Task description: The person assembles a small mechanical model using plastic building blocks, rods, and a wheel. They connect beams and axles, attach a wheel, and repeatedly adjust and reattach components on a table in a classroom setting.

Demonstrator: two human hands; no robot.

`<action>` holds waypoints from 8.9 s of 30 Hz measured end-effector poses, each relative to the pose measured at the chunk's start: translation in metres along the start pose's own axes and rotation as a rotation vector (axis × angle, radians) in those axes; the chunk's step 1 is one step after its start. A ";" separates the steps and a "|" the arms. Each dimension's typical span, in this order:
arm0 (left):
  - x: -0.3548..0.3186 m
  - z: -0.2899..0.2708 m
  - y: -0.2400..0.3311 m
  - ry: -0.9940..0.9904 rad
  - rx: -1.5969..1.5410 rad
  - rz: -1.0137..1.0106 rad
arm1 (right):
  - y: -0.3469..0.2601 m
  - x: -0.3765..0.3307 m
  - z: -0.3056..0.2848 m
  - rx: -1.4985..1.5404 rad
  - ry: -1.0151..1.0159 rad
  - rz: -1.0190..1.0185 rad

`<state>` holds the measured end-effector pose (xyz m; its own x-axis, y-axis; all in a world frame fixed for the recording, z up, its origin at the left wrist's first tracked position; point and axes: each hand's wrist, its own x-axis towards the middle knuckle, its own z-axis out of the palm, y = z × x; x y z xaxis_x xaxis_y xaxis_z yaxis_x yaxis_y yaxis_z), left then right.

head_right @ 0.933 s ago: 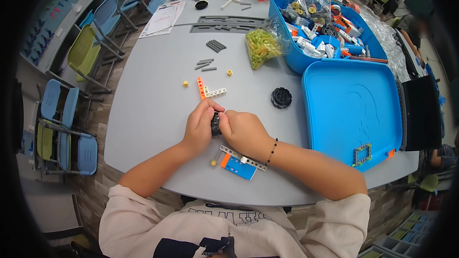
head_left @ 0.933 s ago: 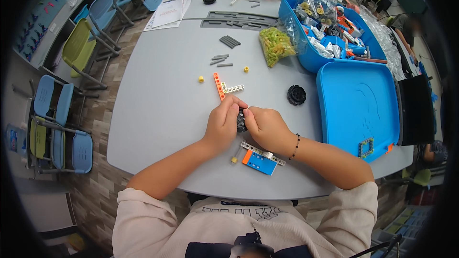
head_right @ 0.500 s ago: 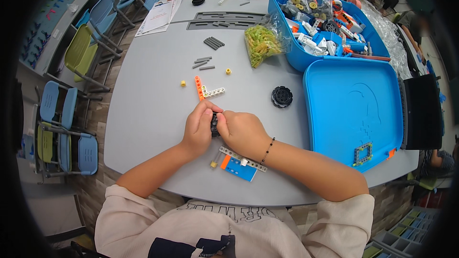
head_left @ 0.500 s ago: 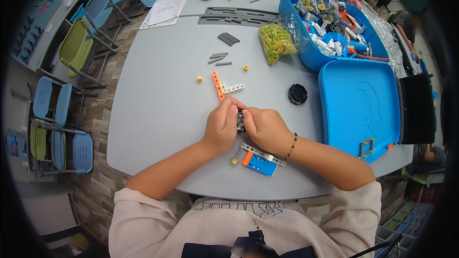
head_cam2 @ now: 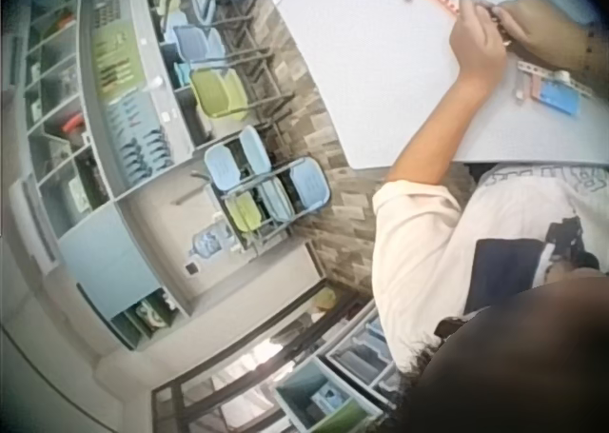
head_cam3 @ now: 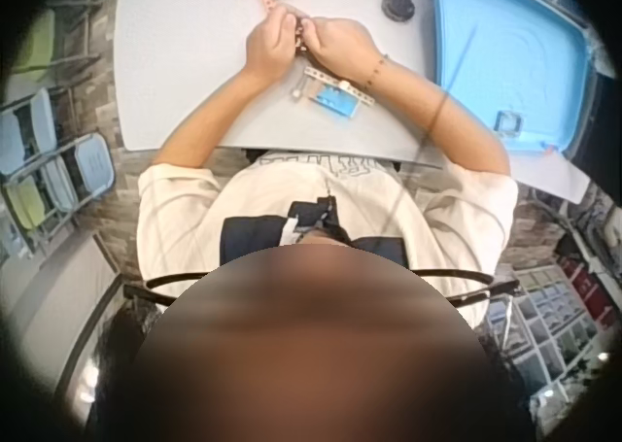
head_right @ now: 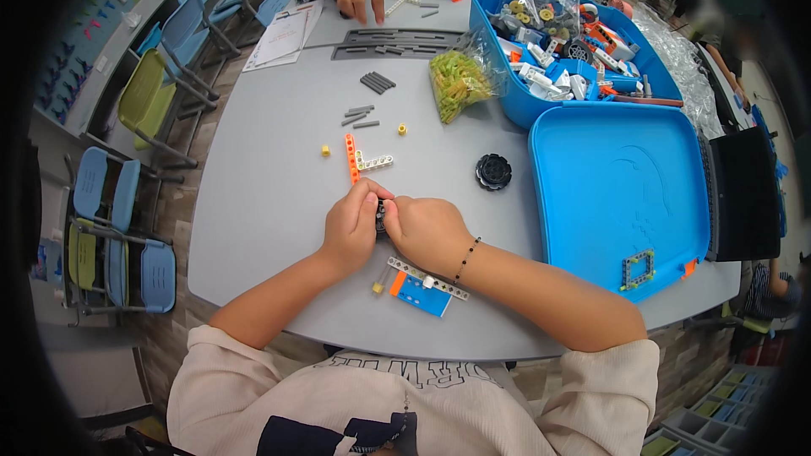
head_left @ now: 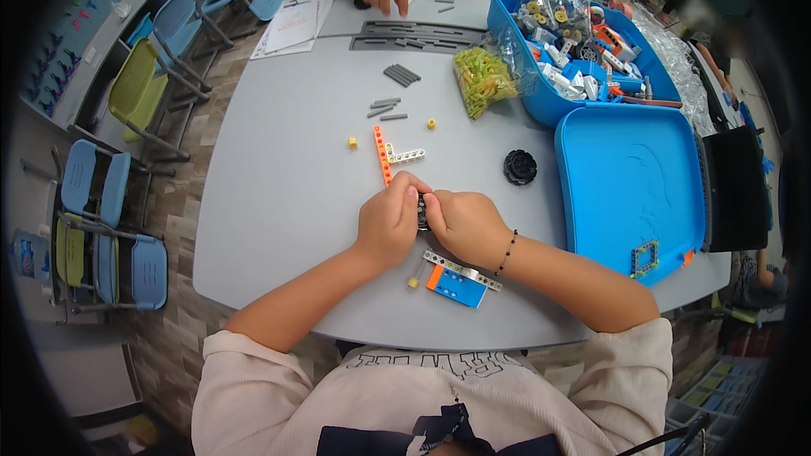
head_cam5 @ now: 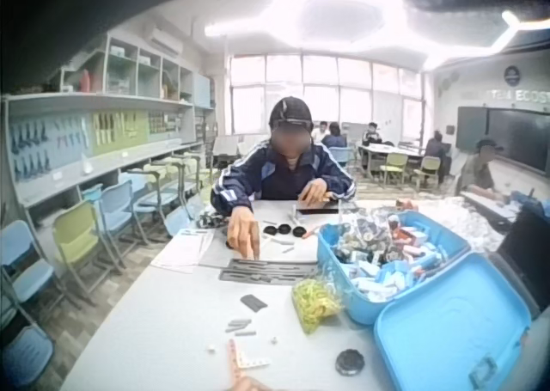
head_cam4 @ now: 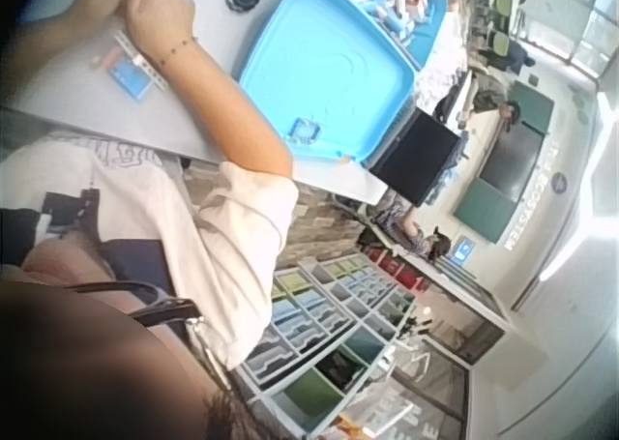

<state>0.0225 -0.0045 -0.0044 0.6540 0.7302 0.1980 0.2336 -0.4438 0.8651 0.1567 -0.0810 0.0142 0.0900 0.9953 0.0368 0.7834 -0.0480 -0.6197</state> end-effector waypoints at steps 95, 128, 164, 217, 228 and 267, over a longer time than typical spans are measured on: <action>-0.016 -0.018 0.020 -0.523 -1.046 -0.559 | -0.001 -0.075 -0.026 1.686 0.078 0.596; -0.019 -0.018 0.008 -0.395 -1.306 -0.403 | -0.025 -0.070 -0.020 1.536 0.007 0.636; -0.019 -0.010 0.018 -0.385 -0.740 -0.144 | -0.011 -0.071 -0.020 1.674 0.075 0.588; 0.009 -0.008 -0.001 -0.390 -0.721 -0.279 | -0.008 -0.068 -0.018 1.602 0.009 0.650; 0.011 0.000 -0.001 -0.310 -0.706 -0.196 | -0.010 -0.068 -0.019 1.621 -0.003 0.656; 0.007 0.010 0.001 -0.296 -0.455 -0.088 | -0.006 -0.070 -0.016 1.678 -0.028 0.619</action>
<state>0.0343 -0.0053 -0.0072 0.8357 0.5481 0.0348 0.0045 -0.0701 0.9975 0.1551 -0.1514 0.0279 0.0754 0.8692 -0.4887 -0.7607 -0.2667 -0.5918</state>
